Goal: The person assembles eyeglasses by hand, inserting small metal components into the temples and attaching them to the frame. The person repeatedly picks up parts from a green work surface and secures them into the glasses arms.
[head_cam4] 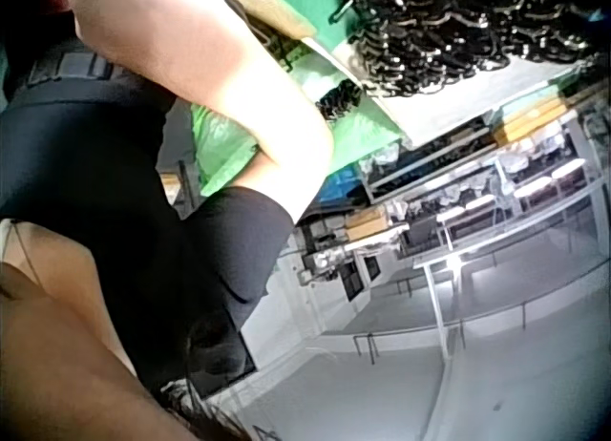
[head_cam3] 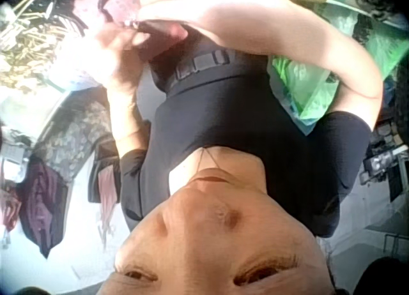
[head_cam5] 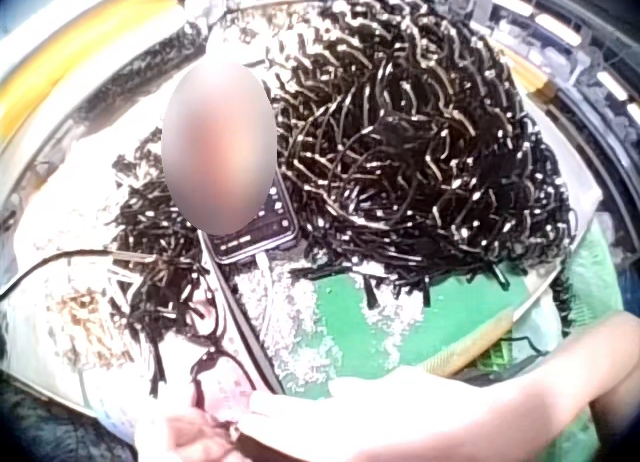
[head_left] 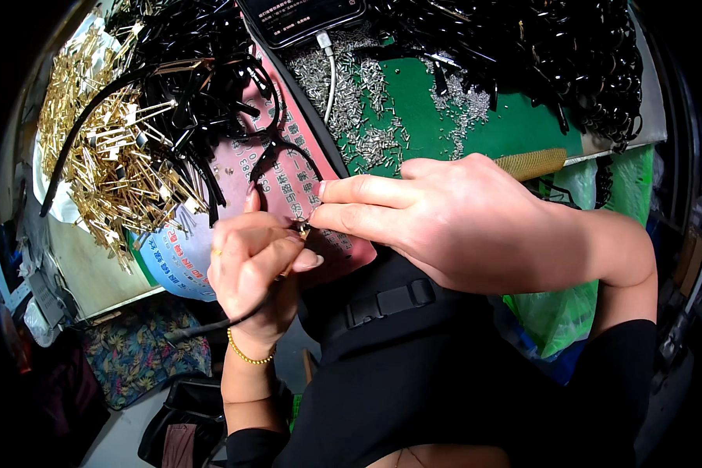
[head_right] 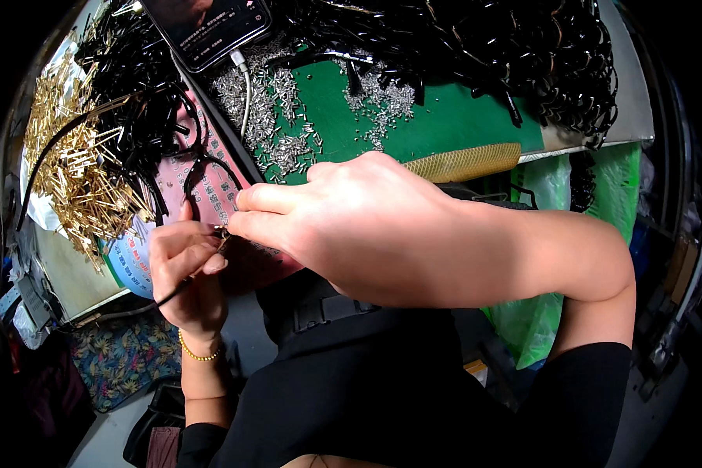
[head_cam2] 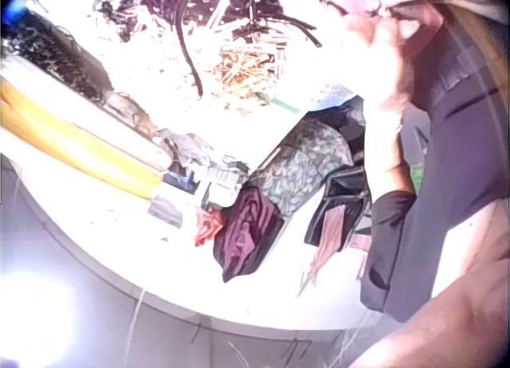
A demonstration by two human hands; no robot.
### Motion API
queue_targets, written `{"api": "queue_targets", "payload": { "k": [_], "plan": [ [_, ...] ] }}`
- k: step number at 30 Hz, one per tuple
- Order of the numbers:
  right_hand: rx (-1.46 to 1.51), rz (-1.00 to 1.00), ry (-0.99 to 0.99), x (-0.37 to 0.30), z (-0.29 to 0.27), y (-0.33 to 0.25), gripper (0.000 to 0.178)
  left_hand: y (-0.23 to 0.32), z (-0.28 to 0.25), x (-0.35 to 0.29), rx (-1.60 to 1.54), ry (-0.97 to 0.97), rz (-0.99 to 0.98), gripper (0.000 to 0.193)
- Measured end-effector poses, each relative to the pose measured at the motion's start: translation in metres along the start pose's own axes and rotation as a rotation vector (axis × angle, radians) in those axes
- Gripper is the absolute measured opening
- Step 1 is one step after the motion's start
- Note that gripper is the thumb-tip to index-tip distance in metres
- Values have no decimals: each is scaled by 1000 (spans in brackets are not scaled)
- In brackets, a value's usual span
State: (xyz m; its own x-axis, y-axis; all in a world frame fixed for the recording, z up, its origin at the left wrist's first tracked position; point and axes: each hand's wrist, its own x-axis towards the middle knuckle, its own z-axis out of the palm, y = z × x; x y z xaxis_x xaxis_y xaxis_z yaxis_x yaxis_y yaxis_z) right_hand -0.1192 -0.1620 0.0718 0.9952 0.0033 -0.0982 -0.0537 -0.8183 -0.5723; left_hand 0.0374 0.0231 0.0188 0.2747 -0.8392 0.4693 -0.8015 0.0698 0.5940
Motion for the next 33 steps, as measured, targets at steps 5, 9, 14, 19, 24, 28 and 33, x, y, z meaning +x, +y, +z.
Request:
{"api": "queue_targets", "payload": {
  "k": [5, 9, 14, 19, 24, 28, 33],
  "plan": [
    [-14, 8, 26, 0, 4, 0, 47, -4, -2, -2, -15, -76, -61, 26],
    [22, 16, -3, 2, 1, 2, 48, -4, -4, 4, -49, -113, -50, 27],
    [16, 18, -30, 4, -3, 2, 49, -8, -2, 5, -125, -95, -98, 28],
    [28, -26, 39, 1, 5, 5, 49, -10, 0, -1, -53, -70, -30, 32],
    [22, -8, 12, 1, 1, 4, 45, -16, 1, -10, -105, -70, -22, 32],
    [29, -4, -19, 3, 0, 3, 44, -15, 1, -14, -113, -60, -29, 35],
    [-210, -85, 15, 6, -1, 2, 43, -14, -2, -12, -116, -71, -7, 34]
  ]
}}
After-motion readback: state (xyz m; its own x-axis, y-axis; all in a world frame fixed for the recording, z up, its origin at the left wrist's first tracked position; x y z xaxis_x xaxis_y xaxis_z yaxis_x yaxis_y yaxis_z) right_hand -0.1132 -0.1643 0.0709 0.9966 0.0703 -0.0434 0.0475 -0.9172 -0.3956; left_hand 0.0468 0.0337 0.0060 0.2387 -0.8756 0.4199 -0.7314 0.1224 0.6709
